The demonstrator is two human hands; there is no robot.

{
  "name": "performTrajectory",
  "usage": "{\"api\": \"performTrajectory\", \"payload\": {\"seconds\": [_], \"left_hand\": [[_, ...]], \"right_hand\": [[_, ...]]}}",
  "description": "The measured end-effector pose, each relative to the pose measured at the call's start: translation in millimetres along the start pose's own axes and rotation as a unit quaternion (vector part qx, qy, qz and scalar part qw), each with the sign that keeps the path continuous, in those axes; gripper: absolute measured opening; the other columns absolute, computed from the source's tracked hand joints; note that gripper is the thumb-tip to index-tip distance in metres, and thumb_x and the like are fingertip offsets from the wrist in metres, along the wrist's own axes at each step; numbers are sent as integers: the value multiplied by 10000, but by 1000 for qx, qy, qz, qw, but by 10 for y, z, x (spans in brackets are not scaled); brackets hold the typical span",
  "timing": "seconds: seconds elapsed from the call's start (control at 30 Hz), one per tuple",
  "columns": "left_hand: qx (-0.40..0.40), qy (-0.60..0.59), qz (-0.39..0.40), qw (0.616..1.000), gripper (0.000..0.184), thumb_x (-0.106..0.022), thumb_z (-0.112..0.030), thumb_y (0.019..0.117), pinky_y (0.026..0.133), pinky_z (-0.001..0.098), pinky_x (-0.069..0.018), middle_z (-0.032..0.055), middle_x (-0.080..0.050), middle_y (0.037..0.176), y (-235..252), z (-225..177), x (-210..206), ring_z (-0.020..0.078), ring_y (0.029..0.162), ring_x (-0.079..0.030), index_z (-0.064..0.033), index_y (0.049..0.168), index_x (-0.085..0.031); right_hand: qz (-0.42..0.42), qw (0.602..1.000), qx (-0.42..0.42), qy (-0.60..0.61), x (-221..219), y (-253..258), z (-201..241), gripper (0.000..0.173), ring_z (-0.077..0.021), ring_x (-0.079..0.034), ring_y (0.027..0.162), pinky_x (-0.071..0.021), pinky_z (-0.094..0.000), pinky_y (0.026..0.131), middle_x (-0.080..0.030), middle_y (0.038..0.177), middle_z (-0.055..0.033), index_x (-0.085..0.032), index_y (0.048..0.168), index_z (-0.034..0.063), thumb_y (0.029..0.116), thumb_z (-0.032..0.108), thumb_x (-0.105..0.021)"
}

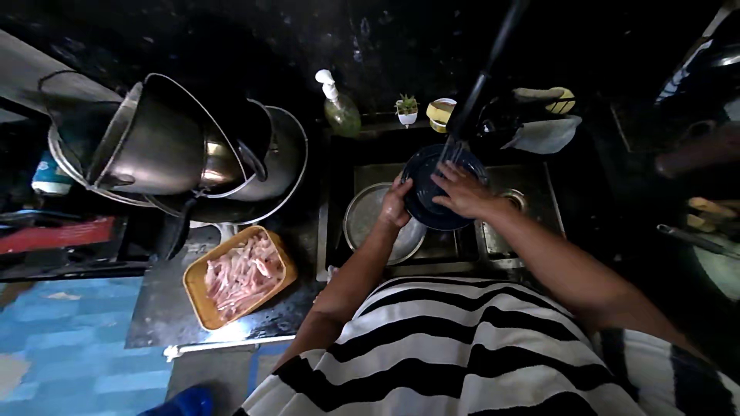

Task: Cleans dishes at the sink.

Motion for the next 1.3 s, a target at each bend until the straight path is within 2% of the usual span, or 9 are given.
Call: {"api": "performTrajectory", "payload": {"seconds": [0.17,0.27,0.37,0.43,0.53,0.73,0.9,1.13,1.3], "left_hand": [[-27,-47,-57,997,399,-356,-256,1120,916,408,-569,98,-655,1208,29,23,43,201,1058,-664,-152,1503,-397],[-28,-94,-121,988,359,-421,-205,1099,927,438,-562,124,-636,1226,53,-5,274,225,1079,-651,-112,1447,-417],[-19,-164,-135,977,259,-460,-144,1067,916,443,-565,118,-656,1149,24,124,378,225,1040,-659,-75,1313,-507],[-3,-165,-116,979,227,-470,-133,1058,918,420,-564,103,-664,1128,-46,227,345,206,1030,-660,-77,1267,-539],[85,-64,-79,991,328,-466,-160,1067,920,416,-552,89,-634,1201,-110,331,352,199,1055,-642,-142,1395,-454],[211,54,-24,976,457,-528,-237,1069,906,479,-585,150,-614,1334,-170,502,636,300,1138,-661,-113,1489,-393],[100,-60,-96,989,259,-401,-53,1066,848,468,-606,176,-669,1115,-305,500,579,276,966,-702,24,1304,-465],[82,202,23,976,317,-399,-119,1085,812,472,-628,171,-675,1217,-552,306,235,301,998,-730,-3,1378,-429],[121,489,34,863,398,-507,-133,1067,862,527,-545,250,-590,1333,-618,493,414,348,1082,-650,-18,1447,-480]], "right_hand": [[2,993,116,-7,-246,-55,311,479,-320,-262,1560,-143,-579,1270,-368,1653,-101,-478,1539,92,1073,198,-515],[-46,998,51,-12,-167,-165,-50,421,-396,-265,1546,-158,-664,1241,-401,1623,-155,-583,1458,134,1053,242,-547],[-122,978,-68,156,0,-161,-249,831,-420,-286,1530,-277,-595,1226,-248,1658,-270,-233,1607,-20,976,273,-688],[-130,936,-130,300,50,-120,-160,978,-384,-424,1460,-390,-535,1178,-318,1627,-265,-51,1640,21,948,161,-728],[-139,910,-146,362,54,-131,-78,868,-353,-472,1421,-403,-513,1168,-435,1552,-255,-221,1612,36,908,45,-728],[-24,982,-41,182,186,-333,421,589,-357,-568,1328,-442,-584,1115,-584,1448,-174,-505,1515,131,950,56,-654],[19,998,34,54,146,-558,652,702,-431,-651,1134,-511,-648,942,-666,1278,-206,-349,1598,393,1015,65,-563],[-78,994,16,72,676,-1284,576,622,-412,-681,1079,-525,-601,934,-693,1228,-216,-412,1588,258,1014,55,-541],[-209,947,-168,178,1310,-2324,140,532,-402,-697,1046,-539,-591,925,-709,1156,-241,-465,1543,162,1028,71,-561]]}}
Point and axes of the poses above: each hand's wrist, its own y-axis towards the middle knuckle, its own x-axis out of the back of the hand, z = x × y, the point moved 1 cm from there along y, towards the middle knuckle
